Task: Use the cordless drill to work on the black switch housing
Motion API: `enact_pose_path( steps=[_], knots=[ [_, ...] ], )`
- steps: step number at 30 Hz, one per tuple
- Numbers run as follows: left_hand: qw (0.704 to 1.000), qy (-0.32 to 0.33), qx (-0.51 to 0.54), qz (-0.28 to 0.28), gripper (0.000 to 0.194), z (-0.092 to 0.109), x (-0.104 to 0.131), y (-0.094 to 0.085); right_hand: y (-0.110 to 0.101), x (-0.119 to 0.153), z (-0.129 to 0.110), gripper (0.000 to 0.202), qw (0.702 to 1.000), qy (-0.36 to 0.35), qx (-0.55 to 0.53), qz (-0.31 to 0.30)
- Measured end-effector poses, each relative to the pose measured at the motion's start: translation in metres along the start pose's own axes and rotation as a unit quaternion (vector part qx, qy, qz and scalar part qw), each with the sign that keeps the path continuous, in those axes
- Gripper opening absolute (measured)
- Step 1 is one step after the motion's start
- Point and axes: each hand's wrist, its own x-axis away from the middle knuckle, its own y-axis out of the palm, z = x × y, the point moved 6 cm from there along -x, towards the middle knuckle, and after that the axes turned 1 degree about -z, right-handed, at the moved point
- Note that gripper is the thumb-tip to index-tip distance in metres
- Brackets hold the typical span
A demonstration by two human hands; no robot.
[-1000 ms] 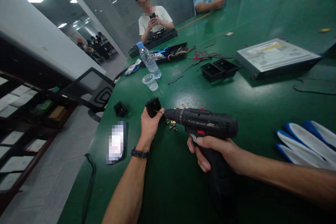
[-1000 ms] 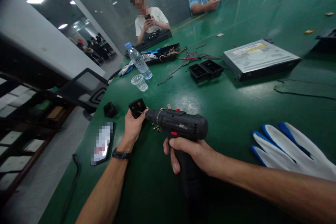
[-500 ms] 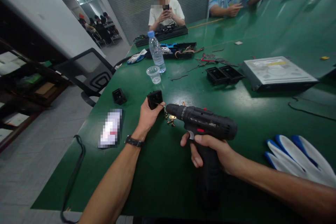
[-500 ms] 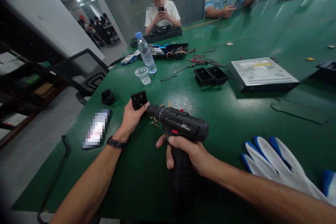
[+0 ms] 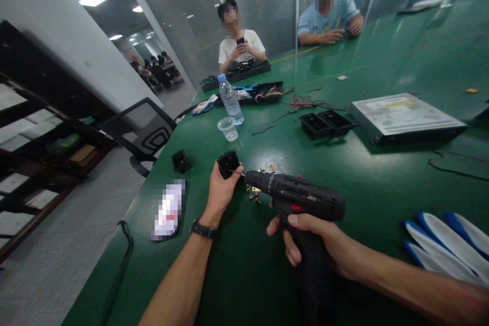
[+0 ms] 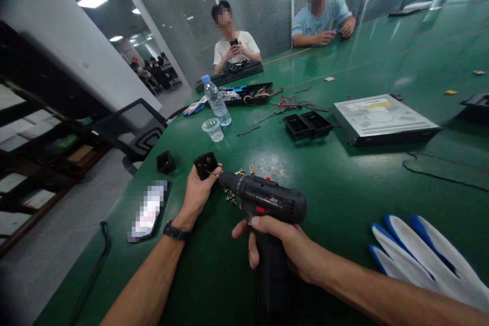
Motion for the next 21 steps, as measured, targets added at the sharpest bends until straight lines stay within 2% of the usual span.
enact_pose_path(
  steps=[10,17,21],
  knots=[
    [1.000,0.019,0.007,-0.005,0.047,-0.0066,-0.0012,0.0013,-0.0019,0.0005,0.0021,0.043,0.999,-0.039,0.023,0.016],
    [0.999,0.025,0.026,-0.013,0.046,-0.0059,-0.0012,0.0044,0.0019,0.0048,-0.0022,0.038,0.995,-0.092,0.042,-0.009],
    [0.999,0.024,0.021,-0.010,0.046,-0.0048,-0.0010,0.0046,0.0063,0.0073,-0.0029,0.042,0.992,-0.061,0.110,-0.030]
  ],
)
